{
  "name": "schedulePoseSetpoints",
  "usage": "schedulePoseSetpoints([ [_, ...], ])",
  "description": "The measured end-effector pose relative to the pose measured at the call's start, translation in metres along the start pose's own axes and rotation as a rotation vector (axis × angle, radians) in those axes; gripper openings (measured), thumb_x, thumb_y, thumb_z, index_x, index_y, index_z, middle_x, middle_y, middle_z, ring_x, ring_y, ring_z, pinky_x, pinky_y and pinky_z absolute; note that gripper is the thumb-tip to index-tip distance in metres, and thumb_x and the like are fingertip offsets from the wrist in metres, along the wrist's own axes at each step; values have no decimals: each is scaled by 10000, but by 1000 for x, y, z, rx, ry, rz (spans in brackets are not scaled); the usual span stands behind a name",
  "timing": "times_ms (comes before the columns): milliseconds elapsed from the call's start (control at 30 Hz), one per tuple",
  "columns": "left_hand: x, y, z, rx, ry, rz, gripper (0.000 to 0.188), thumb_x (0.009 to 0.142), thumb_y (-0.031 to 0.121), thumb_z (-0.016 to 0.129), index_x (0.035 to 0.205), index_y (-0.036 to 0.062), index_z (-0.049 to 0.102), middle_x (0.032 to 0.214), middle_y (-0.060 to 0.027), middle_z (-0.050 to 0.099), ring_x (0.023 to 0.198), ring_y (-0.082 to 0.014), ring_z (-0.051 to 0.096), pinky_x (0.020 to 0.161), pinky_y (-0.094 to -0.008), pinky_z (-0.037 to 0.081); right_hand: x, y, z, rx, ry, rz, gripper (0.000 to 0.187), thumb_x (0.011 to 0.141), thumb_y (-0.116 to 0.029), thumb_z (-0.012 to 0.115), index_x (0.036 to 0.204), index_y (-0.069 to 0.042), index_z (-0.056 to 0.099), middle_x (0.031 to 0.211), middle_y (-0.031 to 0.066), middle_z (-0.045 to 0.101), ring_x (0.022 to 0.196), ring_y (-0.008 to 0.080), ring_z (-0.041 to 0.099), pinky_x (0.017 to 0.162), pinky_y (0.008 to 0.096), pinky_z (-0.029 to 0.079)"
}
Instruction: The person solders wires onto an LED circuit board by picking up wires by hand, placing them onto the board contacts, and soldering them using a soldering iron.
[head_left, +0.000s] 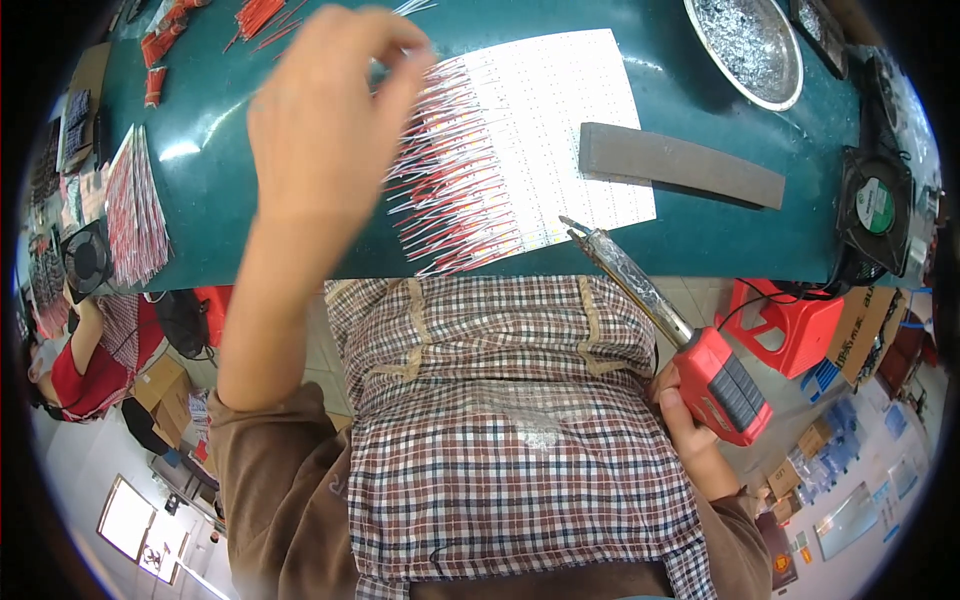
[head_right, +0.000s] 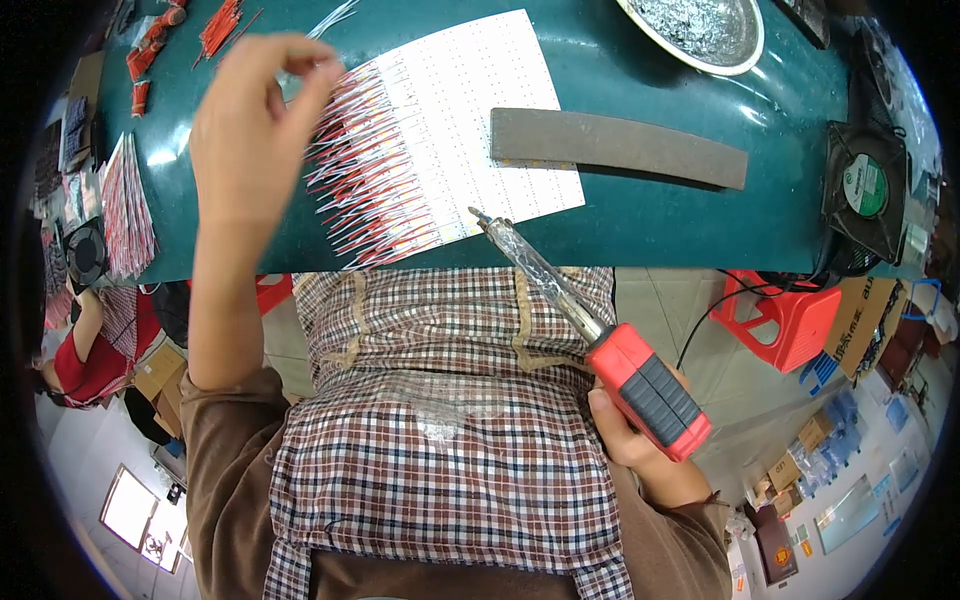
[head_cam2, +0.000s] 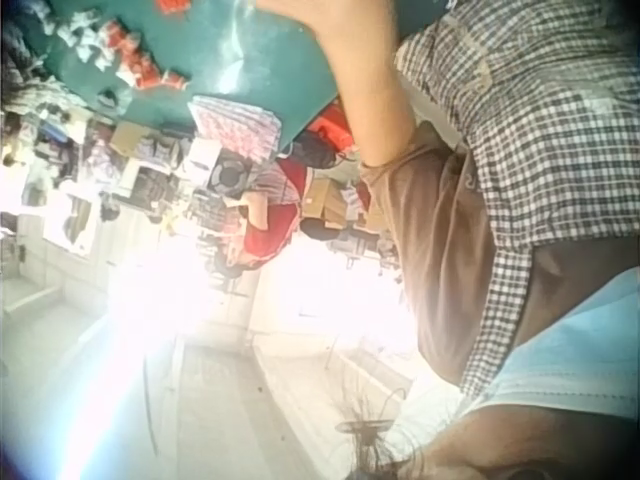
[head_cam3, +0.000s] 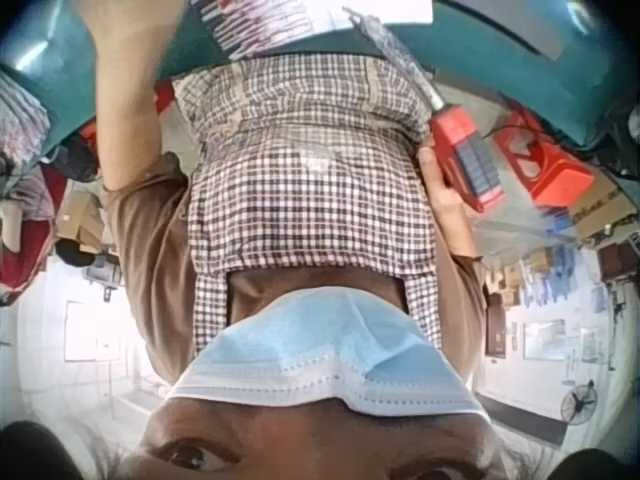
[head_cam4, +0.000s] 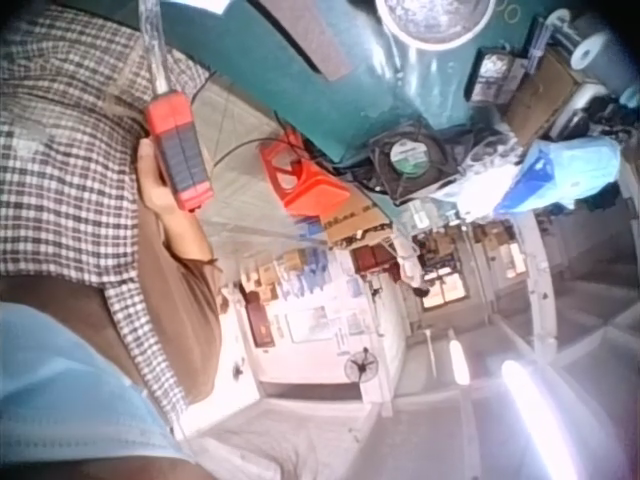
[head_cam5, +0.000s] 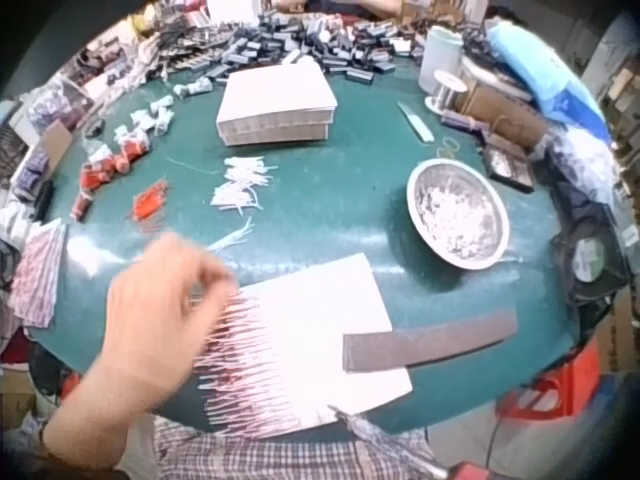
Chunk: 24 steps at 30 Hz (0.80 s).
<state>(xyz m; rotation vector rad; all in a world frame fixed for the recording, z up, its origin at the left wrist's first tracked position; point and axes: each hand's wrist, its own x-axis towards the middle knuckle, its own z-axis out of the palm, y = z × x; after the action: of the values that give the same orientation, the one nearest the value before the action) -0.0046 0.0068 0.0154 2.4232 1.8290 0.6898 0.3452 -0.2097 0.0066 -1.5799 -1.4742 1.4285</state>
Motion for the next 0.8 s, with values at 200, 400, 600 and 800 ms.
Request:
schedulePoseSetpoints([
  [200, 32, -50, 16, -195, -232, -136, 200, 950, 251, 725, 1011, 61, 712, 850, -32, 673, 716, -124, 565, 652, -271, 460, 2, -1, 2, 59, 27, -24, 115, 859, -95, 732, 916, -3, 692, 771, 90, 654, 666, 225, 636, 633, 335, 506],
  [400, 41, -6, 0, -172, -203, -307, 176, 899, 119, 748, 889, -26, 650, 888, -150, 621, 794, -272, 634, 728, -379, 509, 1, 4, 3, 31, 37, -51, 117, 858, -80, 731, 933, 1, 694, 776, 91, 652, 658, 225, 629, 629, 332, 500],
  [600, 49, -2, -5, -107, -298, -313, 175, 907, 132, 747, 913, -18, 658, 890, -151, 625, 796, -270, 640, 716, -362, 506, 2, 2, 2, 29, 38, -69, 128, 857, -75, 731, 951, 4, 695, 784, 95, 656, 666, 228, 634, 635, 334, 504],
  [800, 40, -6, -4, -191, -173, -235, 184, 910, 149, 744, 914, -15, 661, 889, -158, 638, 799, -286, 651, 721, -377, 508, 2, 1, 2, 52, 16, -24, 136, 858, -72, 726, 963, 8, 693, 798, 99, 667, 679, 229, 644, 649, 335, 511],
])
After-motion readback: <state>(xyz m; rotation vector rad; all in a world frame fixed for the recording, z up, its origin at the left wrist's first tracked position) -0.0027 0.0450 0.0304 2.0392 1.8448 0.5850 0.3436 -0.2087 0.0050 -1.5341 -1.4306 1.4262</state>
